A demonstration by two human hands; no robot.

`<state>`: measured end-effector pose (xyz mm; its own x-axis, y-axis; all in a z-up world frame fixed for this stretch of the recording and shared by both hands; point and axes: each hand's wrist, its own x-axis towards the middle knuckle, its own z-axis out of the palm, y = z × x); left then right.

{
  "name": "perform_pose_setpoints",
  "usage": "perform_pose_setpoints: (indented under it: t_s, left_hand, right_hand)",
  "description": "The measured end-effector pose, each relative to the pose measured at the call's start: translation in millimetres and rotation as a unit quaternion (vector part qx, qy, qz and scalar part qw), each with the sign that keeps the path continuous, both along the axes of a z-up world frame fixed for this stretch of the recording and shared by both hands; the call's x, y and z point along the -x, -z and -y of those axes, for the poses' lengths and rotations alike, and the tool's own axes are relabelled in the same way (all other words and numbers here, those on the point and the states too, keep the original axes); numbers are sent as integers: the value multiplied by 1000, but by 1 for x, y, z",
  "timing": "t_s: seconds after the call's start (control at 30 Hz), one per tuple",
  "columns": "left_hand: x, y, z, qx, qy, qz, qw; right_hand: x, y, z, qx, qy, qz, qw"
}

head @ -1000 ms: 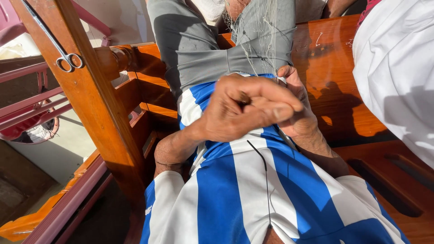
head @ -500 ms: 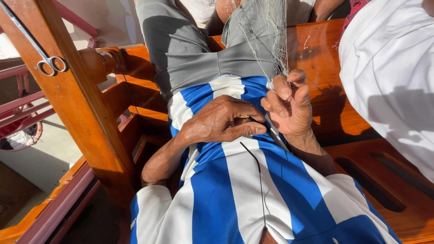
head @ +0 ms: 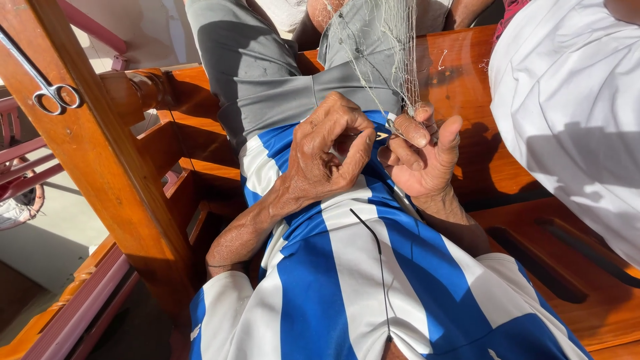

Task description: A person is shown repairing a fishing net using a wooden shuttle and thread while sitting on a wooden bench.

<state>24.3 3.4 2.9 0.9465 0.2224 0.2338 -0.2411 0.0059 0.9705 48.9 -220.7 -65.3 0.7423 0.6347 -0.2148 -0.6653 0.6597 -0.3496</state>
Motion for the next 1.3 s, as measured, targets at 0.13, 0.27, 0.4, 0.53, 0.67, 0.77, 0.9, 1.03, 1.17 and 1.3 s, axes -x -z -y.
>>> perform_pose_setpoints:
  t_s: [0.13, 0.27, 0.4, 0.53, 0.67, 0.77, 0.9, 1.03, 1.17, 1.3]
  left_hand:
    - [-13, 0, 3, -13, 3, 34, 999]
    - [-19, -1, 5, -25, 19, 60, 998]
    - [-21, 1, 4, -5, 29, 77, 997]
    - [-23, 6, 4, 1, 29, 80, 996]
    - [-24, 7, 6, 15, 33, 79, 996]
    - [-24, 6, 5, 13, 33, 87, 996]
    - [-23, 11, 3, 14, 19, 87, 996]
    - [-25, 10, 3, 20, 32, 85, 996]
    - [-29, 11, 3, 15, 54, 110, 992]
    - [-29, 11, 1, 0, 70, 121, 990]
  right_hand:
    - [4, -4, -4, -3, -6, -2, 1000]
    - [3, -4, -5, 1, -16, -4, 1000]
    - [4, 3, -1, 0, -24, 0, 1000]
    - [4, 1, -4, 2, -28, -2, 1000]
    - [4, 6, -4, 12, -35, -8, 999]
    - [3, 0, -6, 13, -37, -12, 999]
    - [2, 2, -1, 4, -42, -20, 999]
    - [3, 3, -3, 5, -42, -24, 999]
    - [2, -4, -8, 17, -42, -25, 999]
    - [3, -1, -7, 17, -47, -24, 998]
